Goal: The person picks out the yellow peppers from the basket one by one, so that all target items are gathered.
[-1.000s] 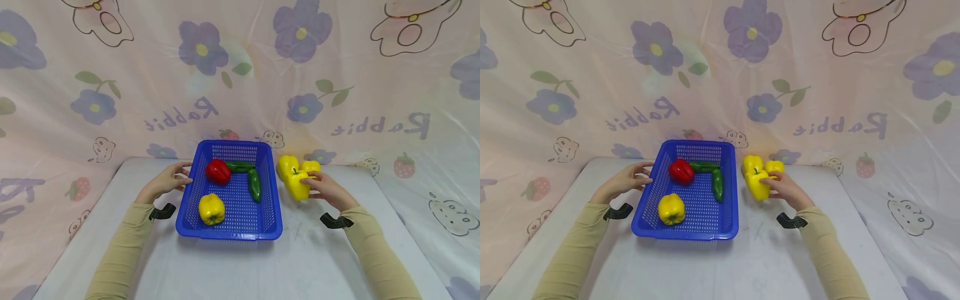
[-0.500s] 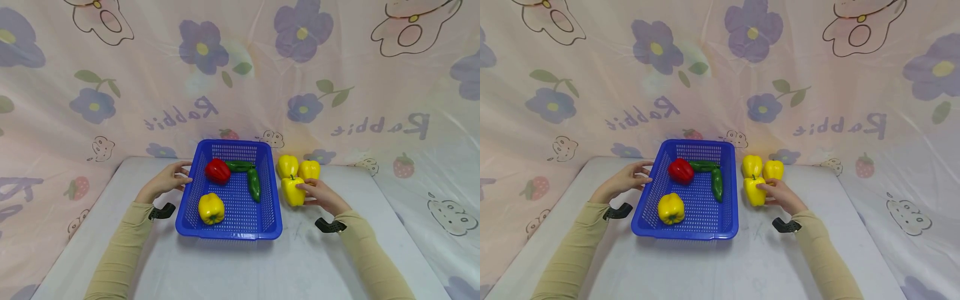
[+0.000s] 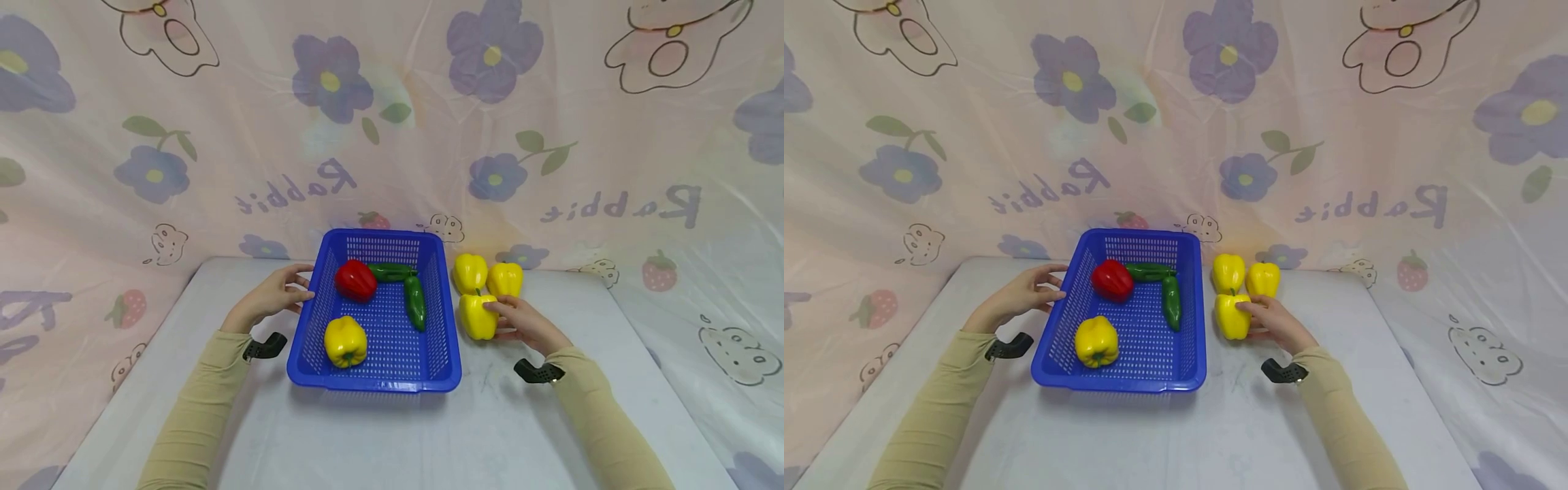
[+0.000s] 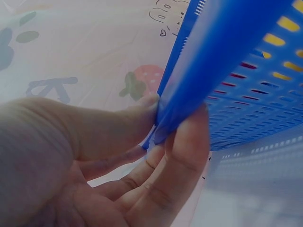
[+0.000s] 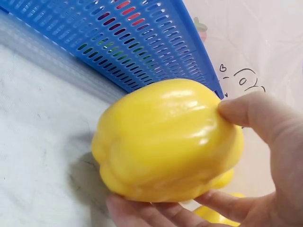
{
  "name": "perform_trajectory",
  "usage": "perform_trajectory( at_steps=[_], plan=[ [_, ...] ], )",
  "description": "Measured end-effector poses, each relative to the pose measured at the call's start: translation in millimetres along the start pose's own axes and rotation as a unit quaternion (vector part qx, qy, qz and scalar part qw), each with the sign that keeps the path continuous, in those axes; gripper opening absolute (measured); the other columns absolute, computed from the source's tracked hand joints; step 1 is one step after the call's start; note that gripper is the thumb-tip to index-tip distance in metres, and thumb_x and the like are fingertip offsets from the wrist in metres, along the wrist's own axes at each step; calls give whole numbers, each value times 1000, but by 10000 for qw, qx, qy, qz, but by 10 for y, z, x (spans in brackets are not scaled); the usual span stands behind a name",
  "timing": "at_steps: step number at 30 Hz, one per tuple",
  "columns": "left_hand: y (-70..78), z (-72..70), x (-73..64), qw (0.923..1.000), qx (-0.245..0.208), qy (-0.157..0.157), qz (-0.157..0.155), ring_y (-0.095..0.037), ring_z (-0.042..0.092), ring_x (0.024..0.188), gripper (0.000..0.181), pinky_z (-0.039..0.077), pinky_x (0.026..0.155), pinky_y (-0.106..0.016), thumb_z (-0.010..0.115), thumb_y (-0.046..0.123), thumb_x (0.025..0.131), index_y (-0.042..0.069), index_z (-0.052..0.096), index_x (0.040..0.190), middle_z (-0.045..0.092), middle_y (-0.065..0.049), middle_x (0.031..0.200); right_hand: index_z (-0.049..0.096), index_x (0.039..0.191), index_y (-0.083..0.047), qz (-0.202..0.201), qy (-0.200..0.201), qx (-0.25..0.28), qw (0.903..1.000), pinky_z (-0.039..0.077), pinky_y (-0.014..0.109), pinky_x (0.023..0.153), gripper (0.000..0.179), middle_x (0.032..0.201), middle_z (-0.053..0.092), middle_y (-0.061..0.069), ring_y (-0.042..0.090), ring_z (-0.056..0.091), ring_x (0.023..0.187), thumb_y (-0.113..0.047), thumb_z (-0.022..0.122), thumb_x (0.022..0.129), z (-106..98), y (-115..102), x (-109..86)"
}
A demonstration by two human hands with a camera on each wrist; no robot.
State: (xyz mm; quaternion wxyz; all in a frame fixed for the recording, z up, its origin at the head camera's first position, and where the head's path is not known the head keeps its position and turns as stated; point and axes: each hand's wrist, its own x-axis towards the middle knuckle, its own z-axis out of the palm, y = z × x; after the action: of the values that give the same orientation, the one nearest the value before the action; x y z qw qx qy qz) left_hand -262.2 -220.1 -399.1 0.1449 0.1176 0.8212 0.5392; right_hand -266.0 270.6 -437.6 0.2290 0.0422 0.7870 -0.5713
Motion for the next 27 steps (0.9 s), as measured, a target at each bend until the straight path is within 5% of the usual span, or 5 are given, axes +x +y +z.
perform_trajectory(
  at_steps=[27],
  plan=[
    [32,13,4,9999,59,38,-101,-29,62,85,61,58,72,-39,60,4,93,-1,29,146,48,-27,115,33,139,5,210,-56,169,9996,53,46,86,77,130,46,23,32,56,103,-47,61,91,-1,53,58]
  ],
)
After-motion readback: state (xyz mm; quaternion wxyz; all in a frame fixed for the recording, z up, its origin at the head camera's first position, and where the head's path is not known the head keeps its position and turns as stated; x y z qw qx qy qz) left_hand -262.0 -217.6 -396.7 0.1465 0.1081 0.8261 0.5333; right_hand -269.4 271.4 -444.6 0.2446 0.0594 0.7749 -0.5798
